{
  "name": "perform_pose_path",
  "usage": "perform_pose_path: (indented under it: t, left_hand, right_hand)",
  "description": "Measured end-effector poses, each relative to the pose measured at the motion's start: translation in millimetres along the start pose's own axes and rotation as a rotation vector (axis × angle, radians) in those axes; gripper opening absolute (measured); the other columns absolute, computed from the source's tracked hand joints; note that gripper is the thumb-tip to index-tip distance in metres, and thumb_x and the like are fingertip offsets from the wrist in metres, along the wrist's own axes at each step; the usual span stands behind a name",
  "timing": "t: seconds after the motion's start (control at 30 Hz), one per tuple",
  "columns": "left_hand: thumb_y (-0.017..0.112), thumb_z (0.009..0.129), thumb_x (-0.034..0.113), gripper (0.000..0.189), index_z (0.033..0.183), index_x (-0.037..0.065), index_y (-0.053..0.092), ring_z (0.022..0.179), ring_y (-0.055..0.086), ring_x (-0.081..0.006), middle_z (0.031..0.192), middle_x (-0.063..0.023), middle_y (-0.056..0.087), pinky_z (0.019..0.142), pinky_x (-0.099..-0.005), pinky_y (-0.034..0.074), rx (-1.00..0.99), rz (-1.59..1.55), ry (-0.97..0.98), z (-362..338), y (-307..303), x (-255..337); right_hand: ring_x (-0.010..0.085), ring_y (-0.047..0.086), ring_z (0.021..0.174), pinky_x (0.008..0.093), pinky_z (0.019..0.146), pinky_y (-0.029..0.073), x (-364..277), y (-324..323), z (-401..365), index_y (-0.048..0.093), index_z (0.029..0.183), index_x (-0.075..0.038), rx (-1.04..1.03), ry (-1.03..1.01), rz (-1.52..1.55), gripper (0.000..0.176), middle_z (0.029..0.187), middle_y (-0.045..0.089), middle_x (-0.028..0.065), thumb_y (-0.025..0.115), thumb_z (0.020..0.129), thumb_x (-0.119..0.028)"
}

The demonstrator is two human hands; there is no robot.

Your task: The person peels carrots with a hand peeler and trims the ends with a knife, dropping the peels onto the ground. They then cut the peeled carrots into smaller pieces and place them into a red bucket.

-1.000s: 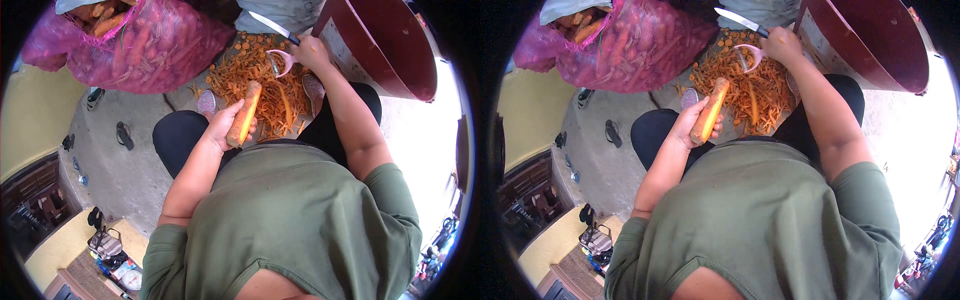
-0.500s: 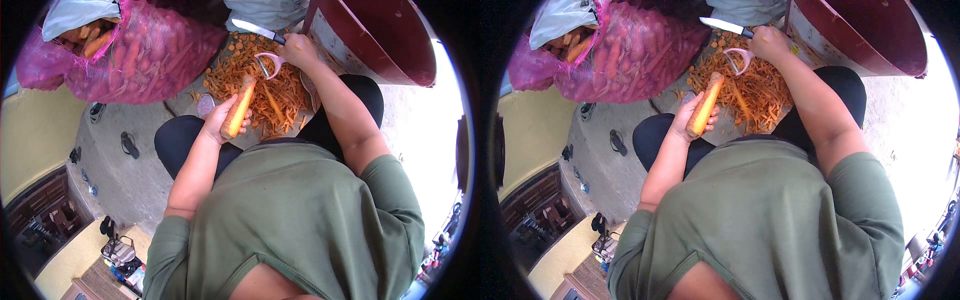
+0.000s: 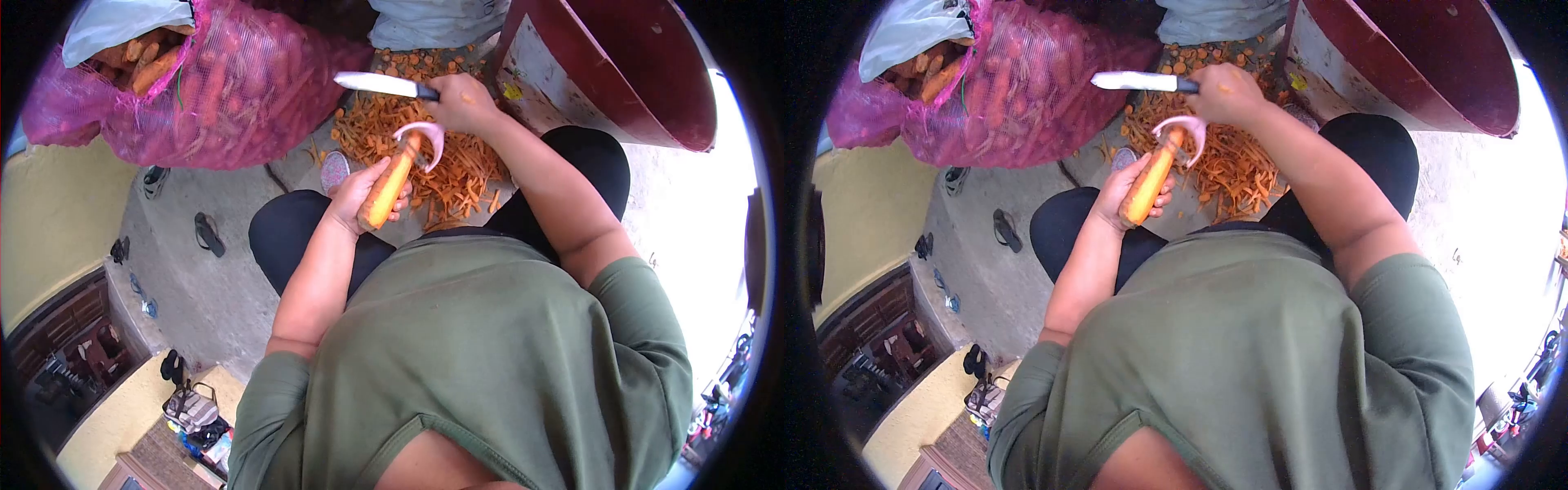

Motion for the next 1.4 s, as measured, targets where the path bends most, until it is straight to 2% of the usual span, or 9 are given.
perform_pose_path:
  t: [0.2, 0.33, 0.6, 0.67, 0.9, 1.07, 1.1, 1.33, 1.4]
  left_hand:
    - [0.035, 0.088, 0.038, 0.033, 0.105, 0.012, 0.044, 0.062, 0.046, -0.0168, 0.077, -0.0071, 0.046, 0.045, -0.0241, 0.039, 0.129, -0.023, 0.057, -2.8, 6.3, -2.8]
    - [0.034, 0.089, 0.035, 0.034, 0.109, 0.008, 0.042, 0.067, 0.053, -0.0186, 0.082, -0.0097, 0.051, 0.048, -0.0279, 0.044, 0.074, 0.031, 0.119, 11.5, -10.3, -6.7]
    - [0.035, 0.088, 0.038, 0.030, 0.106, 0.015, 0.042, 0.061, 0.045, -0.0167, 0.075, -0.0069, 0.044, 0.046, -0.0255, 0.039, 0.130, -0.005, 0.020, 5.0, 2.7, -4.6]
    - [0.035, 0.088, 0.037, 0.029, 0.104, 0.014, 0.044, 0.062, 0.047, -0.0172, 0.075, -0.0082, 0.046, 0.046, -0.0253, 0.039, 0.176, -0.029, 0.022, 7.1, 1.7, -6.1]
    - [0.040, 0.087, 0.030, 0.031, 0.101, 0.003, 0.045, 0.071, 0.055, -0.0170, 0.090, -0.0099, 0.052, 0.052, -0.0332, 0.047, 0.208, 0.004, 0.114, 21.3, -19.8, -16.7]
    - [0.040, 0.088, 0.036, 0.032, 0.105, 0.010, 0.044, 0.063, 0.050, -0.0181, 0.080, -0.0076, 0.049, 0.048, -0.0278, 0.042, 0.071, -0.058, 0.023, 7.7, -3.0, -9.7]
    - [0.039, 0.088, 0.036, 0.031, 0.106, 0.011, 0.043, 0.063, 0.049, -0.0179, 0.079, -0.0074, 0.048, 0.048, -0.0274, 0.042, 0.081, -0.043, 0.046, 5.4, 1.2, -9.1]
    - [0.040, 0.088, 0.035, 0.029, 0.108, 0.015, 0.042, 0.062, 0.050, -0.0170, 0.078, -0.0080, 0.049, 0.048, -0.0258, 0.043, 0.121, 0.003, -0.041, 10.8, -7.6, -8.9]
    - [0.039, 0.088, 0.036, 0.030, 0.108, 0.014, 0.042, 0.062, 0.048, -0.0164, 0.078, -0.0075, 0.047, 0.046, -0.0243, 0.041, 0.095, 0.062, -0.002, 5.5, -0.8, -6.2]
  right_hand:
    - [0.0259, 0.061, 0.074, 0.0356, 0.069, 0.048, 21.2, -12.2, 10.5, 0.063, 0.089, -0.012, 0.174, 0.155, 0.043, 0.028, 0.076, 0.061, 0.0135, 0.061, 0.068, -0.030]
    - [0.0276, 0.060, 0.067, 0.0377, 0.065, 0.047, -42.9, 11.3, -27.3, 0.062, 0.077, -0.009, 0.027, -0.228, 0.009, 0.020, 0.067, 0.059, 0.0139, 0.060, 0.065, -0.025]
    - [0.0257, 0.061, 0.072, 0.0365, 0.067, 0.049, 41.2, -11.4, 24.2, 0.063, 0.088, -0.009, 0.220, 0.181, -0.025, 0.031, 0.075, 0.062, 0.0134, 0.062, 0.065, -0.030]
    - [0.0279, 0.061, 0.068, 0.0381, 0.063, 0.048, 23.7, -6.9, 11.1, 0.062, 0.085, -0.007, 0.334, 0.041, -0.038, 0.025, 0.070, 0.061, 0.0139, 0.060, 0.067, -0.025]
    - [0.0296, 0.059, 0.063, 0.0384, 0.061, 0.047, -45.9, 22.2, -32.2, 0.061, 0.072, -0.010, 0.001, -0.336, -0.017, 0.016, 0.063, 0.058, 0.0128, 0.060, 0.063, -0.023]
    - [0.0258, 0.061, 0.072, 0.0363, 0.065, 0.048, 42.6, -2.6, 26.8, 0.062, 0.090, -0.007, 0.146, 0.126, -0.255, 0.033, 0.077, 0.062, 0.0130, 0.065, 0.065, -0.029]
    - [0.0268, 0.061, 0.072, 0.0374, 0.068, 0.048, 44.2, -9.8, 32.8, 0.062, 0.089, -0.009, 0.094, 0.332, 0.048, 0.030, 0.078, 0.061, 0.0144, 0.063, 0.066, -0.027]
    - [0.0297, 0.059, 0.070, 0.0392, 0.068, 0.046, -10.3, 11.0, -3.5, 0.060, 0.079, -0.009, 0.024, -0.159, -0.059, 0.019, 0.071, 0.059, 0.0154, 0.059, 0.067, -0.023]
    - [0.0296, 0.059, 0.071, 0.0393, 0.068, 0.046, 14.9, 5.7, 12.6, 0.060, 0.080, -0.008, 0.062, 0.033, -0.032, 0.020, 0.071, 0.060, 0.0147, 0.059, 0.068, -0.024]
Point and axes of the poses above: each hand's wrist, its own z-axis towards the middle knuckle, its own y-axis out of the palm, x = y × z, the point moved 1 cm from there along z, towards the middle knuckle
